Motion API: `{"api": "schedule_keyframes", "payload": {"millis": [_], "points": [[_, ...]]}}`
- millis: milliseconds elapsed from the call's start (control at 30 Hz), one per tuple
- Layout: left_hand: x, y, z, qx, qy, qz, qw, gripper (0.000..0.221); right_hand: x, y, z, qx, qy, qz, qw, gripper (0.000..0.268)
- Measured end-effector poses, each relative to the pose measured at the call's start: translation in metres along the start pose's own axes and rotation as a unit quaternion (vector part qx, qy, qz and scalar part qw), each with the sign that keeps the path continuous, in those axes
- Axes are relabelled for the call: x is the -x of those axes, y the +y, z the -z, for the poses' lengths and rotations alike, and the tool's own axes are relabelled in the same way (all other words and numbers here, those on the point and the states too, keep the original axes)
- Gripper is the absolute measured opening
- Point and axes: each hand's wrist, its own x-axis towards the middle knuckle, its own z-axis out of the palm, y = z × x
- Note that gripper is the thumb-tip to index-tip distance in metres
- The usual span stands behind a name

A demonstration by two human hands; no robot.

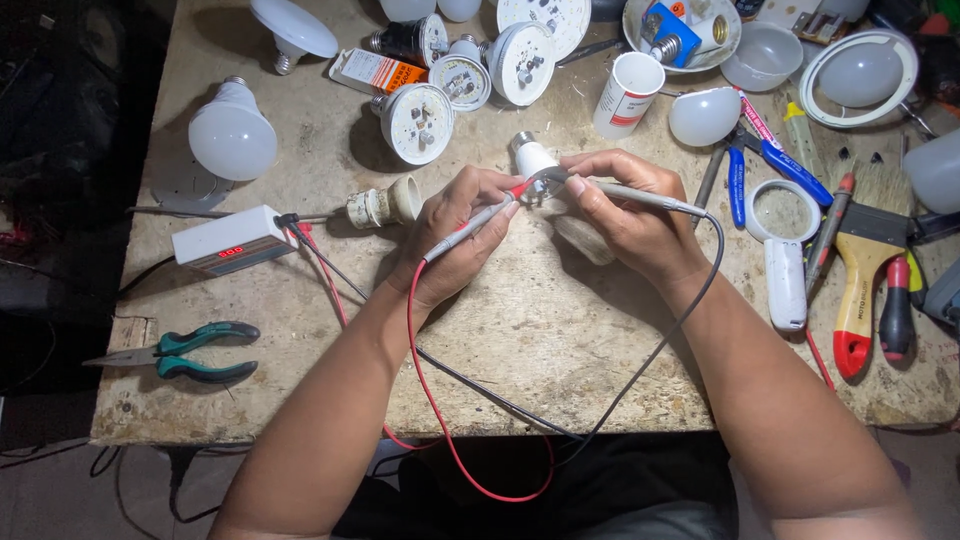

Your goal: Testing LED bulb circuit boards with multimeter probes to identify faults.

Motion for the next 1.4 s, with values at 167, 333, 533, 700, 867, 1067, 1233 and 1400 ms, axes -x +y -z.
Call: {"api": "schedule_keyframes", "payload": {"millis": [167,333,533,700,867,1067,1233,1400], "points": [[0.0,-0.002,-0.001,0.01,-0.002,0.003,1.0,0.016,0.002,-0.003,0.002,0.011,-0.016,0.035,0.999,0.012],[0.001,-0.004,-0.003,0.013,-0.01,0.003,1.0,0.016,0.001,0.002,0.006,0.03,-0.016,0.041,0.999,0.012],[-0.004,0.005,-0.011,0.011,-0.015,-0.009,1.0,0.017,0.002,0.006,0.014,0.043,-0.005,0.031,0.999,0.012],[-0.006,0.005,-0.012,-0.01,-0.018,-0.026,0.999,0.013,0.004,0.008,0.017,0.051,0.002,-0.01,0.999,0.011],[-0.006,0.003,-0.01,-0.024,-0.007,-0.027,0.999,0.014,0.004,0.01,0.014,0.047,-0.01,-0.034,0.998,0.011],[-0.005,0.001,-0.009,-0.025,0.0,-0.017,1.0,0.014,0.003,0.006,0.012,0.039,-0.009,-0.016,0.999,0.013],[-0.006,-0.001,-0.008,-0.018,-0.001,-0.026,1.0,0.013,0.003,0.004,0.012,0.023,-0.007,0.01,1.0,0.012],[-0.006,0.001,-0.008,-0.026,0.006,-0.031,0.999,0.013,0.003,0.005,0.011,0.02,-0.006,0.002,1.0,0.012]]}}
